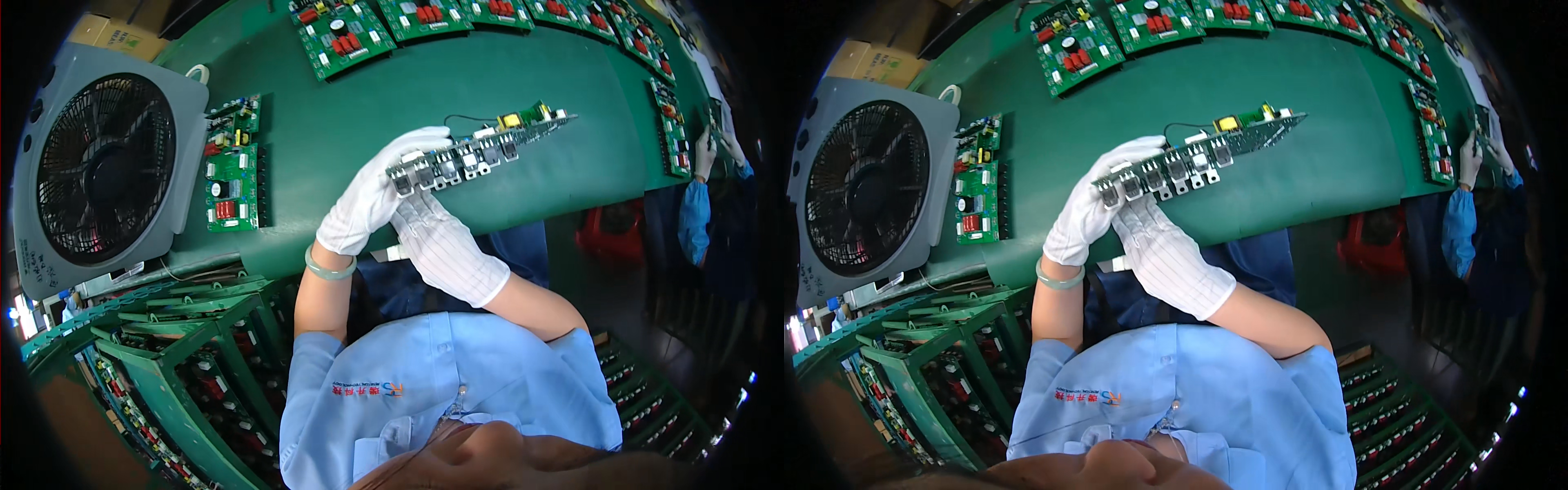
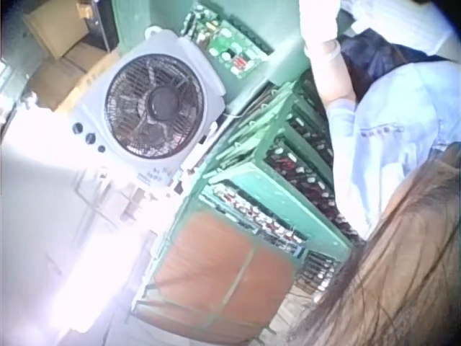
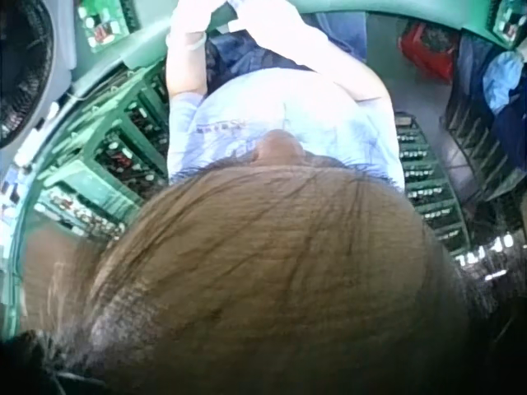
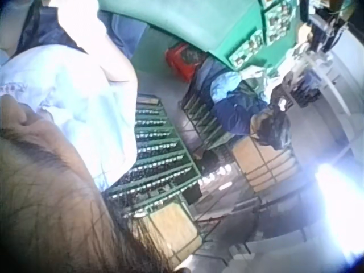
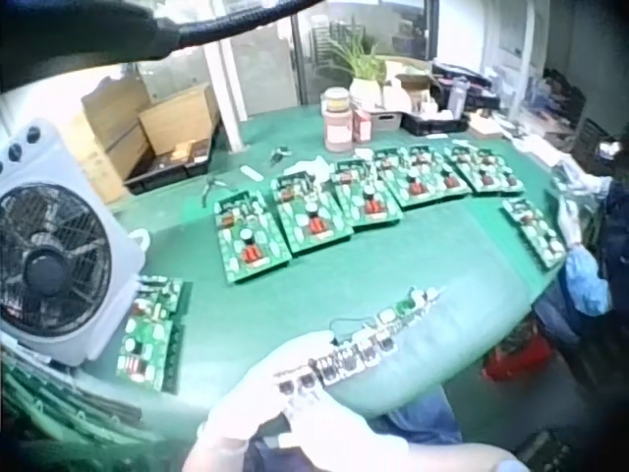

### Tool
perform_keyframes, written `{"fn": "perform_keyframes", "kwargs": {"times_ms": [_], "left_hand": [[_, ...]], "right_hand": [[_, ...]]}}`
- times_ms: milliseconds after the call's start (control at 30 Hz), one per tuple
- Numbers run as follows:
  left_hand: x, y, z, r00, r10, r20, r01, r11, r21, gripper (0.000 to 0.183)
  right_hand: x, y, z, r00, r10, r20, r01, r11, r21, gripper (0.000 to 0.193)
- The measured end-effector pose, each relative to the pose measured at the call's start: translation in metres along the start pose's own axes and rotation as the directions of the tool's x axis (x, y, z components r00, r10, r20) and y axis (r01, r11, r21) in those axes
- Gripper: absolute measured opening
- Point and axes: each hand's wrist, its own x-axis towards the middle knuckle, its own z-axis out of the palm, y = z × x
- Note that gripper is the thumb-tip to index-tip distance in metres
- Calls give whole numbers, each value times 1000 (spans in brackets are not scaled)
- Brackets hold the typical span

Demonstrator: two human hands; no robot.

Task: The person wipes the surface of green circuit boards using a small grey tool. They handle the boards one at a time, turning them over to clean both sides, and place them back on the green workbench after cleaning.

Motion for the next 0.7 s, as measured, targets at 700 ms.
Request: {"fn": "perform_keyframes", "kwargs": {"times_ms": [700], "left_hand": [[-26,-28,29,999,31,-5,-32,961,-273,64]], "right_hand": [[-96,17,-5,801,536,-268,-388,804,450,41]]}}
